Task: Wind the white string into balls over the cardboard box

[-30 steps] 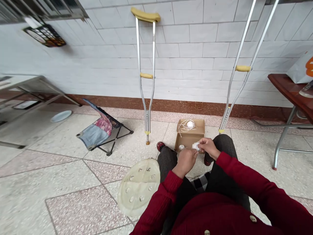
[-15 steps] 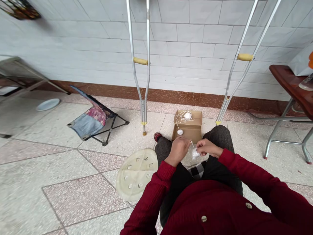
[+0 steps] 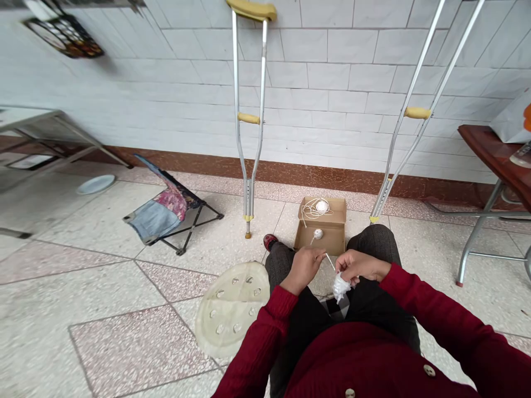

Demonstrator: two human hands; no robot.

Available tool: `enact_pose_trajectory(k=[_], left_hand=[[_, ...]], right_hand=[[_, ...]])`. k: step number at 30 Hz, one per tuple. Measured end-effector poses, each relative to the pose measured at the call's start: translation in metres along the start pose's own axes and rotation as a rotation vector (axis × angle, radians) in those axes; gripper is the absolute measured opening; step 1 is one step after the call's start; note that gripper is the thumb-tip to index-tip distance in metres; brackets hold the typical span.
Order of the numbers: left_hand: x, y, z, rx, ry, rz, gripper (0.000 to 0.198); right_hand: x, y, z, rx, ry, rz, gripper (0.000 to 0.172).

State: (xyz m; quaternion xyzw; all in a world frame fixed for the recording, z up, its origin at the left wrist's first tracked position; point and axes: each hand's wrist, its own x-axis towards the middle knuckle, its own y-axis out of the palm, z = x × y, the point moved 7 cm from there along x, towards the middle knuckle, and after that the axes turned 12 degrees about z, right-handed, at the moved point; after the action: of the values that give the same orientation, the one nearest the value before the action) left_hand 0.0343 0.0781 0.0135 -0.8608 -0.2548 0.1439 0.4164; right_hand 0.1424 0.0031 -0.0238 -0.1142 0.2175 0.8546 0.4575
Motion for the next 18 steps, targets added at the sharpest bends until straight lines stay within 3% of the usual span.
enact_pose_trajectory(k=[2, 4, 6, 8, 13, 15, 18], left_hand=[[0.004, -0.015, -0.009, 0.143, 0.039, -0.014, 0.024], [0.006, -0.022, -0.02, 0.234, 0.055, -0.018, 0.024], [0.006, -0.019, -0.031, 0.257, 0.057, -0.017, 0.024], [0.004, -0.008, -0.04, 0.221, 0.065, -0.001, 0.026], [-0.005, 0.027, -0.029, -0.041, 0.042, 0.086, 0.033], [-0.005, 0.032, -0.015, -0.077, 0.02, 0.117, 0.032], [0.001, 0.018, 0.0, -0.04, -0.007, 0.095, 0.029]], right_hand=[[0.007, -0.014, -0.015, -0.012, 0.023, -0.115, 0.012], [0.011, -0.041, -0.017, 0.015, -0.014, -0.356, 0.012], [0.012, -0.063, -0.009, 0.076, -0.1, -0.554, 0.013], [0.013, -0.074, 0.008, 0.125, -0.218, -0.623, 0.015], [0.001, -0.066, 0.052, 0.219, -0.44, -0.549, 0.021], [-0.003, -0.049, 0.057, 0.226, -0.389, -0.4, 0.022], [-0.006, -0.015, 0.044, 0.158, -0.202, -0.109, 0.024]])
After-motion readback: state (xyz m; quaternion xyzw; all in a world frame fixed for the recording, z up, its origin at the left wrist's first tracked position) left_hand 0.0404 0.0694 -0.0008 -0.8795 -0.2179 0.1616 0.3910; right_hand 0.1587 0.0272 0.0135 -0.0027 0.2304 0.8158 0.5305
